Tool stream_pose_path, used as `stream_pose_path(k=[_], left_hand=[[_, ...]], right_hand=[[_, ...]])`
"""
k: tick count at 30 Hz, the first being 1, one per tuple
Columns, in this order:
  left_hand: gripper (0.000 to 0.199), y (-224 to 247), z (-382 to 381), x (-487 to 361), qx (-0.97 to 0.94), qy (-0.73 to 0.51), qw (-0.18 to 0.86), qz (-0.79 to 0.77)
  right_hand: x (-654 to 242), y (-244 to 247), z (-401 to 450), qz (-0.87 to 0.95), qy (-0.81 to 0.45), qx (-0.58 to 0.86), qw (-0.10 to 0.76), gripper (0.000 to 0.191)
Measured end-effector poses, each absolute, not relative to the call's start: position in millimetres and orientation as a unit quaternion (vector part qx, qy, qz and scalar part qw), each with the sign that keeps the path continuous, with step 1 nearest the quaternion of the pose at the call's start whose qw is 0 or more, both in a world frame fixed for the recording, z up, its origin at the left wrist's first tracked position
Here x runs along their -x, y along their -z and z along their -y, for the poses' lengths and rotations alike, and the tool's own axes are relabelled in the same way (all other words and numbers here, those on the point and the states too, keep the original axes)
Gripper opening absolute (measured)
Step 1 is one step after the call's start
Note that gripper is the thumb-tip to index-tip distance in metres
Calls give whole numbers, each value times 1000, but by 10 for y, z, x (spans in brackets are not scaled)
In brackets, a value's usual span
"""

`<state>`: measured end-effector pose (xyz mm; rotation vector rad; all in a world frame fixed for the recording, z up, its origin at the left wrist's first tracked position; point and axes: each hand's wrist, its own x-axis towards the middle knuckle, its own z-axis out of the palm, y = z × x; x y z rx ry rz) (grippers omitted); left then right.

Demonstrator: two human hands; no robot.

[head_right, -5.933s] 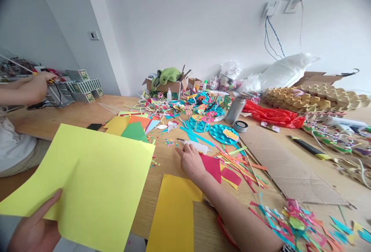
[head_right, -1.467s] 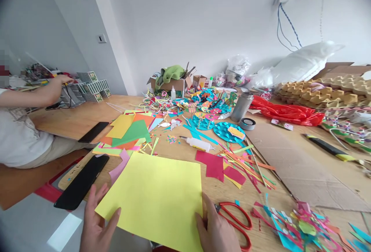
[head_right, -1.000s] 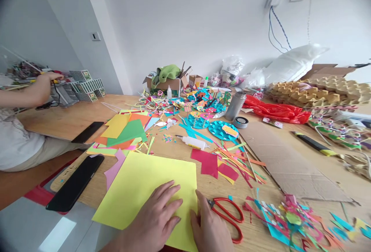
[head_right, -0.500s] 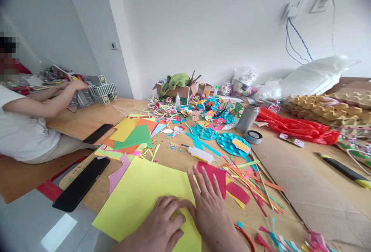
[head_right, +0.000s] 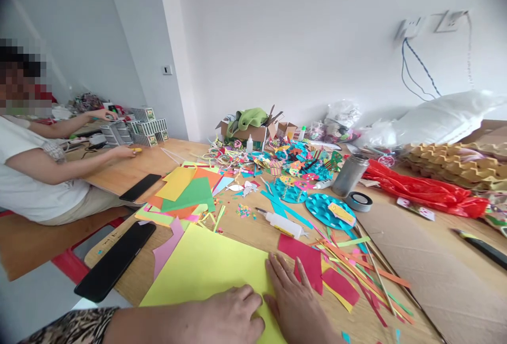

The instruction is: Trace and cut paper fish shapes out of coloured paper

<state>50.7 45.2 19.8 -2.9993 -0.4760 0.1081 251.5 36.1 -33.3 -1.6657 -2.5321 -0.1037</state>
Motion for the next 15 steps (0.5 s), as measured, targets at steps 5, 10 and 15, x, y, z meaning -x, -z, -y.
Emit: stream_pose_path(k=[5,10,15], left_hand=[[14,-491,-696,-576,993,-102,-40,53],[15,-301,-1021,-651,982,-43,-170,62],[18,15,-1309,-650,951,-38,-306,12]], right_hand=[[-2460,-141,-478,833,-77,548,0,50],[-2406,-730,-908,820,-77,565,52,39],[-2394,-1030,-1740,779,-109,610,94,28]])
